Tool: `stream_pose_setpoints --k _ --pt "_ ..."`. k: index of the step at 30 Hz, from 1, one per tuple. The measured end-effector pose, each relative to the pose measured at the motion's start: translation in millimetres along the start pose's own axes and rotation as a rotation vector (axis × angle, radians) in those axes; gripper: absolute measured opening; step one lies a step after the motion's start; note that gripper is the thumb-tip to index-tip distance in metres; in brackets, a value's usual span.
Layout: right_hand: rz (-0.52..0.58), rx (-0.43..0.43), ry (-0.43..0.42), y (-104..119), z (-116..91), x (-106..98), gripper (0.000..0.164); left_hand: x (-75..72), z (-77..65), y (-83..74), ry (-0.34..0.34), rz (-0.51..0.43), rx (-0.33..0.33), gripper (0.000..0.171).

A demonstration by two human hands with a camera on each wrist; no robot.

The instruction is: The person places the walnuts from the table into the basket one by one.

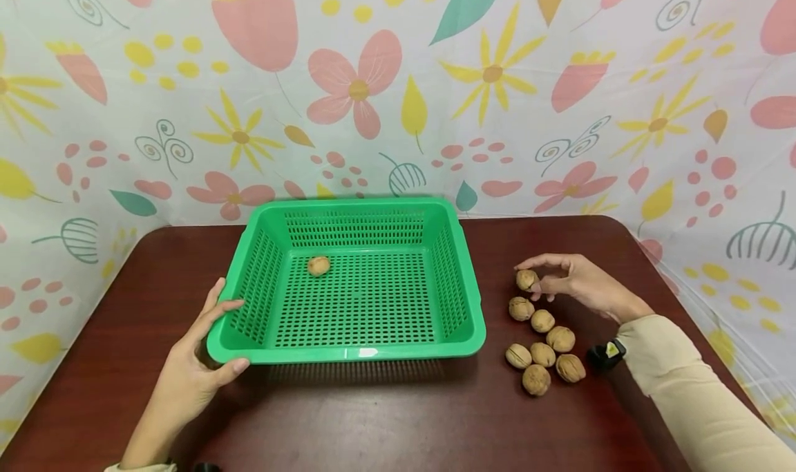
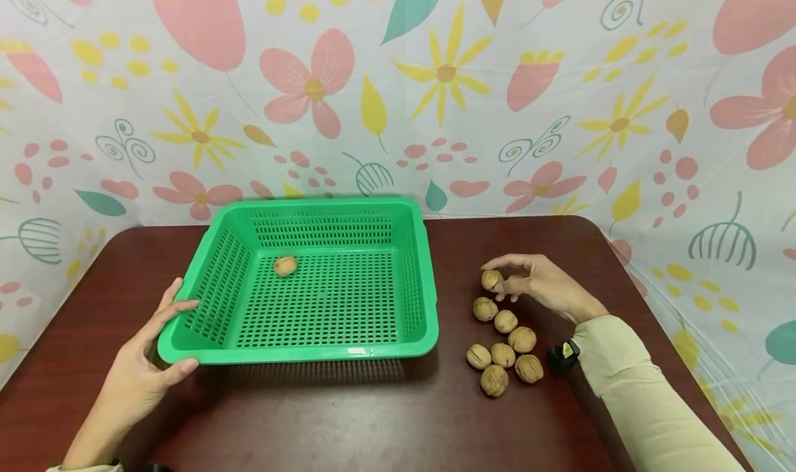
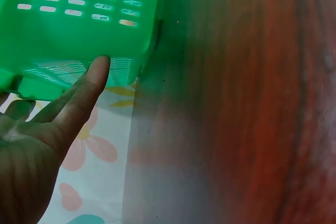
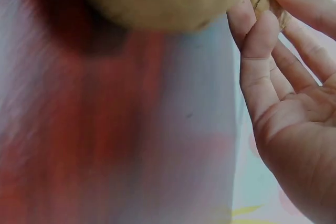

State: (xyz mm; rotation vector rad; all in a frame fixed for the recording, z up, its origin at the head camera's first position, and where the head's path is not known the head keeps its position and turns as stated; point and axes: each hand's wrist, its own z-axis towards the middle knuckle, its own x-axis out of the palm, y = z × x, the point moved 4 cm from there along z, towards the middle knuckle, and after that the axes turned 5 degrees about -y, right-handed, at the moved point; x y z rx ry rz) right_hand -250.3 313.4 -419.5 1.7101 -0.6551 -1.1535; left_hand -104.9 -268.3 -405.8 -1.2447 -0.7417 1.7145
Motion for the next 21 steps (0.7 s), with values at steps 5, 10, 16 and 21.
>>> stream_pose_setpoints --k 5,10,16,21 --pt "0.023 -0.050 -0.020 15 -4 -1 0.040 2.1 -1.2 -0.4 0.011 0.010 -0.017 0.079" --pt "0.025 -0.060 -0.039 29 -7 0 0.041 3.3 -2.2 -0.2 0.018 -0.005 -0.028 0.078" --pt "0.053 -0.063 -0.059 51 -9 4 0.040 0.8 -4.9 -1.3 0.018 0.000 -0.036 0.078" --pt "0.126 -0.095 -0.053 76 -4 13 0.040 0.0 -1.1 -1.5 0.022 -0.014 -0.029 0.079"
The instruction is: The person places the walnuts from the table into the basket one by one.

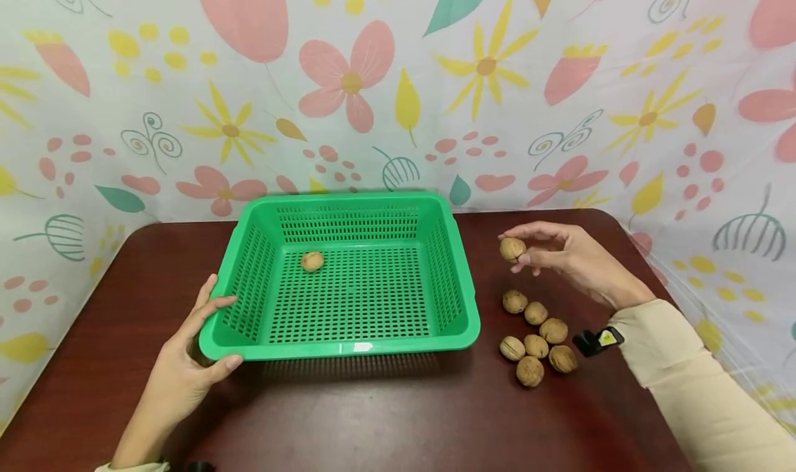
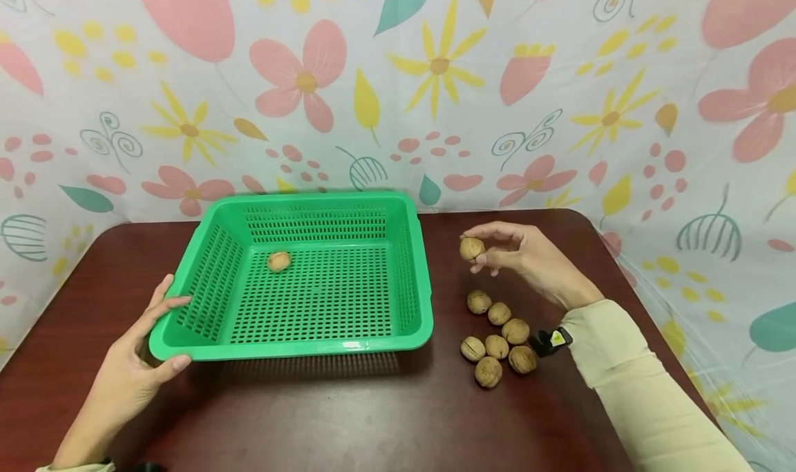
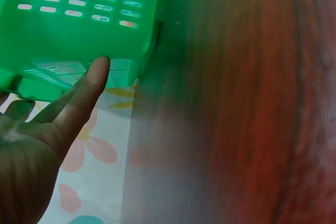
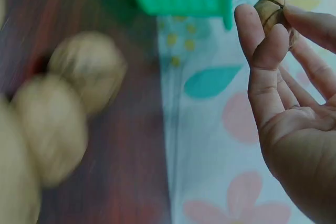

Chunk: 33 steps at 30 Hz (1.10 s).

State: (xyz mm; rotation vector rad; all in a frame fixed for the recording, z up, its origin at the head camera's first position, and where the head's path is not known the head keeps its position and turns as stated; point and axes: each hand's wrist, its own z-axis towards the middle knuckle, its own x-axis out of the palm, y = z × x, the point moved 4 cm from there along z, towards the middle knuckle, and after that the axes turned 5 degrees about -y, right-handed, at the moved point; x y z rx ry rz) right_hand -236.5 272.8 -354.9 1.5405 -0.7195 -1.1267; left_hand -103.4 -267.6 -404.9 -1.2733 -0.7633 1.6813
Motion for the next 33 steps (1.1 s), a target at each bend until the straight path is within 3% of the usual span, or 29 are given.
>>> stream_pose_setpoints --k 5,12,19,25,33 --pt "0.085 -0.004 0.041 25 16 22 0.041 -1.0 1.9 -0.1 -0.010 0.015 0.008 0.079" --pt "0.219 0.007 0.151 65 48 71 0.040 -5.2 -1.4 1.2 -0.019 0.064 -0.015 0.080" --pt "0.235 -0.019 0.236 96 86 125 0.041 -6.7 -1.9 1.2 -0.033 0.080 -0.027 0.080" --pt "0.273 0.005 0.282 100 117 159 0.044 -4.7 -1.2 0.0 -0.031 0.070 -0.042 0.080" --pt "0.329 0.087 0.309 78 146 188 0.043 -1.4 1.4 -1.9 -0.027 0.055 -0.020 0.079"
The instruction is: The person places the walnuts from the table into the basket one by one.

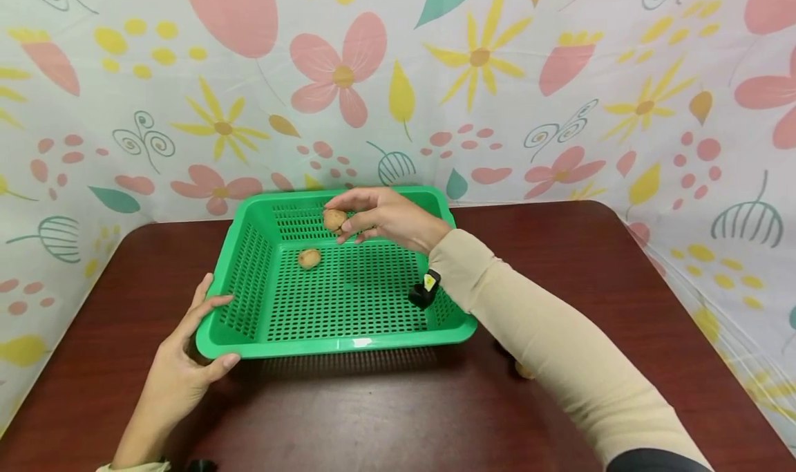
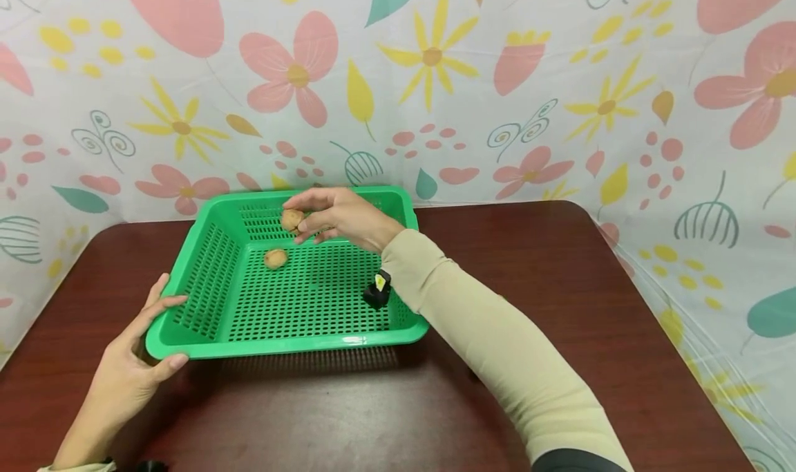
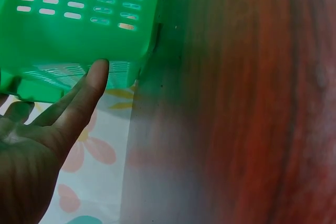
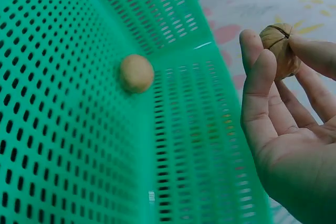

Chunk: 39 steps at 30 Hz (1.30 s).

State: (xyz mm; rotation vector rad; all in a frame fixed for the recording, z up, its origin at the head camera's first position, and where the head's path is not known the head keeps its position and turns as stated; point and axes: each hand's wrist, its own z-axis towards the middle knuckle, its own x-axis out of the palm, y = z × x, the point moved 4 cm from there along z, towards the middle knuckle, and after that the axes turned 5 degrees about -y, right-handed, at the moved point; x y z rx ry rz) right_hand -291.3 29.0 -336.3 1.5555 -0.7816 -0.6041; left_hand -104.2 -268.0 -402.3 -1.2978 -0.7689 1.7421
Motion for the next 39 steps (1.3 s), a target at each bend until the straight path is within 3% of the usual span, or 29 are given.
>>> stream_pose_setpoints --k 10,16,26,39 --pt "-0.056 0.086 0.047 -28 20 11 0.044 0.9 -1.2 0.0 -0.021 -0.004 -0.007 0.080" --pt "-0.125 0.165 0.106 -39 22 18 0.043 1.7 0.1 -2.8 -0.027 -0.047 0.008 0.081" --pt "-0.197 0.242 0.178 -48 24 27 0.042 0.4 -0.1 2.0 -0.019 -0.032 -0.003 0.080" --pt "-0.302 0.294 0.255 -63 27 33 0.048 2.5 -0.2 2.6 -0.025 -0.157 0.001 0.079"
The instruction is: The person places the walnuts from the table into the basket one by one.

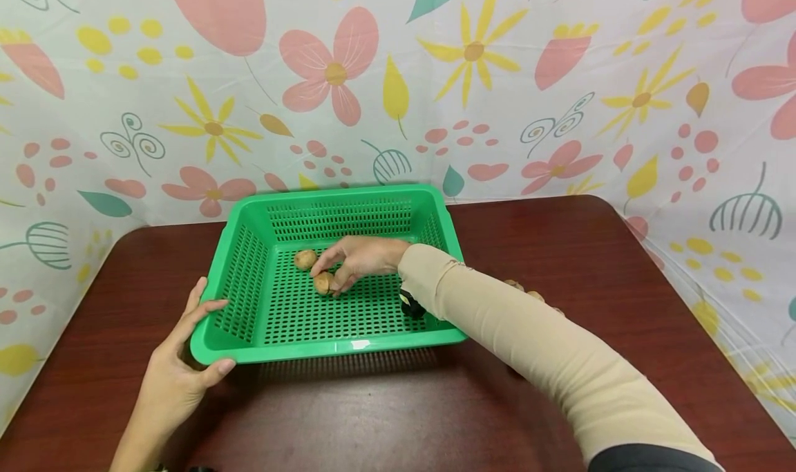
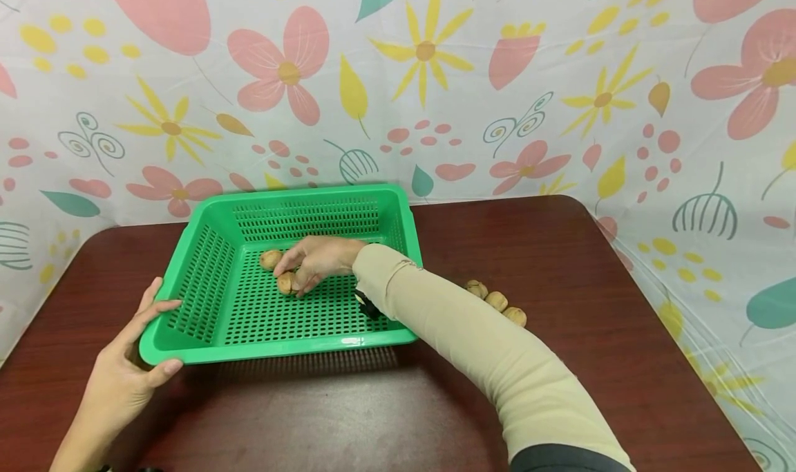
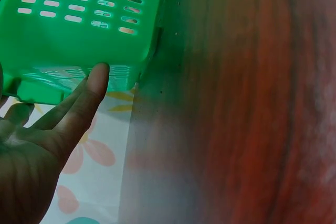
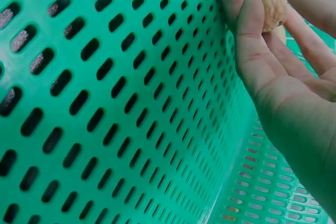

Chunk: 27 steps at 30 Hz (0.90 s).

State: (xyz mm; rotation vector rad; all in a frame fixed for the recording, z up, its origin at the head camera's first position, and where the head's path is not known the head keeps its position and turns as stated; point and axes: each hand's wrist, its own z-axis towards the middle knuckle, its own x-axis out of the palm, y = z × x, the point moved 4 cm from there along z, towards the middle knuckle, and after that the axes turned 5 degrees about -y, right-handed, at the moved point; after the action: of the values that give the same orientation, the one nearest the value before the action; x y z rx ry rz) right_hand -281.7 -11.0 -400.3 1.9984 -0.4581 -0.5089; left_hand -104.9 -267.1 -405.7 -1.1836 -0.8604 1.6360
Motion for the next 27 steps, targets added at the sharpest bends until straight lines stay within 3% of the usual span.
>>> stream_pose_setpoints --k 7,14,18,22,27 --pt "-0.012 0.009 0.010 2 -1 3 0.052 -0.6 -0.2 -0.2 0.006 -0.068 -0.001 0.078" --pt "-0.053 -0.045 -0.061 14 -20 -9 0.054 0.9 0.0 0.6 0.003 -0.012 -0.005 0.079" --pt "-0.030 -0.114 -0.099 28 -44 -19 0.051 0.1 -0.6 0.8 -0.001 0.040 -0.009 0.079" --pt "-0.057 -0.189 -0.146 37 -79 -31 0.044 -0.5 -1.0 1.2 -0.009 0.033 -0.002 0.080" --pt "-0.094 -0.205 -0.275 30 -135 -53 0.036 2.4 -0.3 2.9 0.004 -0.105 0.016 0.078"
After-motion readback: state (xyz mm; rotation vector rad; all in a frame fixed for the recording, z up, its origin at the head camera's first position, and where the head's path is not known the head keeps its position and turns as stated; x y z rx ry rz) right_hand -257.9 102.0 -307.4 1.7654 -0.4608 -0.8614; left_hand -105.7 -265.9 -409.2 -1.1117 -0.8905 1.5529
